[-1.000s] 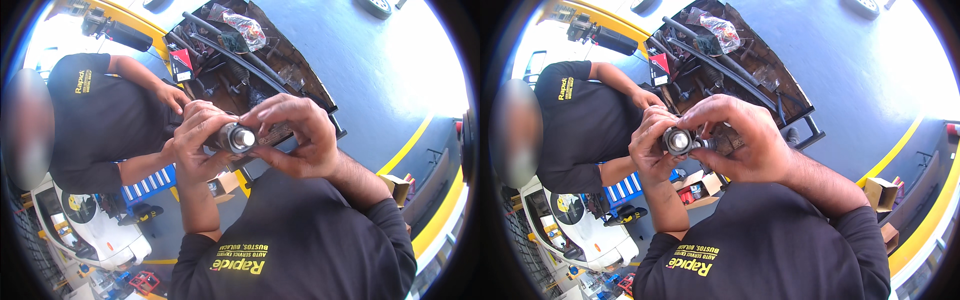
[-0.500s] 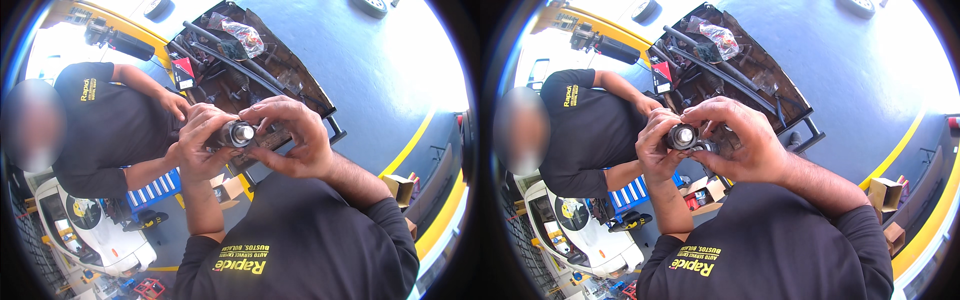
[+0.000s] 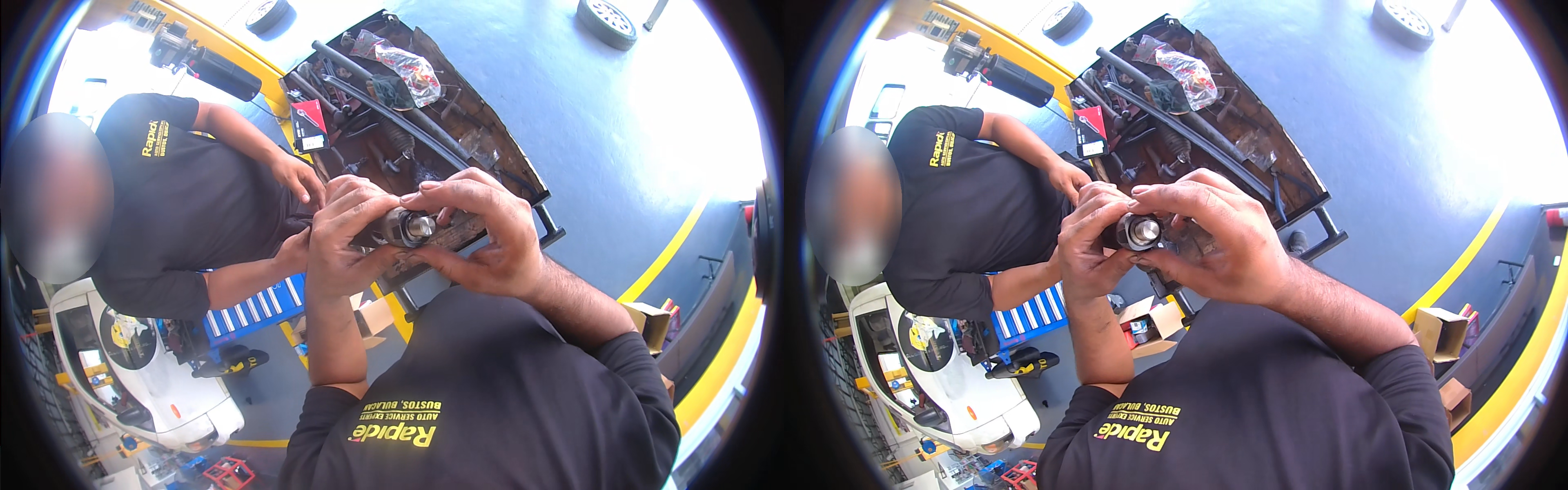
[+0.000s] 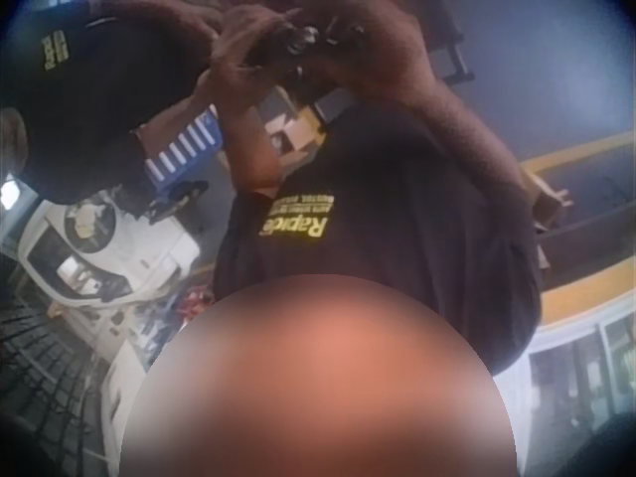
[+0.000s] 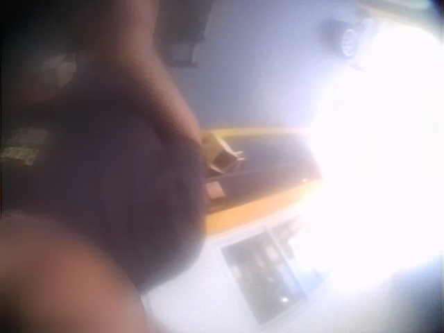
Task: The person unpacks small metal parts from plastic bags, places them on a workbench, and then reaches under a lifted car to install a part. They then use a screwdriver to tighten a bolt on a component on the workbench.
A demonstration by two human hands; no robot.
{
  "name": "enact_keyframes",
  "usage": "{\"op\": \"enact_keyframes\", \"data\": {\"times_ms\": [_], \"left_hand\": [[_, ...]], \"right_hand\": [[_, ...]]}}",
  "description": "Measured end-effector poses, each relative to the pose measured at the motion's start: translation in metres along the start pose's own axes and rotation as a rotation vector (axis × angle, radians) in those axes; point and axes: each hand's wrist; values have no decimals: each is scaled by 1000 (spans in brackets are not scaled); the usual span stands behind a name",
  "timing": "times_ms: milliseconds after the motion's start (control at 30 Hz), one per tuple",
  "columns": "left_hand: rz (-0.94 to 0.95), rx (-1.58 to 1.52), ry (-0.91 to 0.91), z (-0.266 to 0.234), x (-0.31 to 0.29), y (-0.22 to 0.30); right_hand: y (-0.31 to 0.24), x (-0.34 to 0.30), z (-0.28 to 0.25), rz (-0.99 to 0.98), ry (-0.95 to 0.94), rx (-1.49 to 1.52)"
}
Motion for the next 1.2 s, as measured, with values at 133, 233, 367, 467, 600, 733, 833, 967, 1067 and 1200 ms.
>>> {"op": "enact_keyframes", "data": {"times_ms": [133, 233, 367, 467, 600, 733, 833, 967, 1067, 1200], "left_hand": [[-15, 9, -23, -1, -2, 0], [-43, 7, -30, -1, -4, 0], [-49, 43, -40, 0, -3, -1], [-61, 79, -63, -1, -3, -1], [-92, 114, -80, -2, -4, -1], [-102, 142, -44, 2, -1, -10], [-166, 183, -37, 5, 1, -23], [-244, 296, -202, 2, -3, -41], [-292, 350, -274, 12, -11, -55], [-344, 582, -374, 37, -24, -74]], "right_hand": [[0, -1, 0, 20, -1, 13], [2, -2, 1, 60, -8, 31], [7, -2, 1, 17, -33, 6], [11, 0, -2, -79, -20, -23], [13, -7, -13, -106, 50, 4], [20, -40, -26, 98, 162, 107], [33, -83, -39, 392, 176, 120], [42, -148, -50, 801, 277, 282], [40, -183, -55, 981, 347, 318], [38, -200, -62, 1019, 362, 366]]}}
Point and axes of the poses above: each hand's wrist, its own x-axis towards the middle knuckle, its own z-axis out of the palm, y = z × x, and after that the axes turned 15 degrees about -z, right-handed
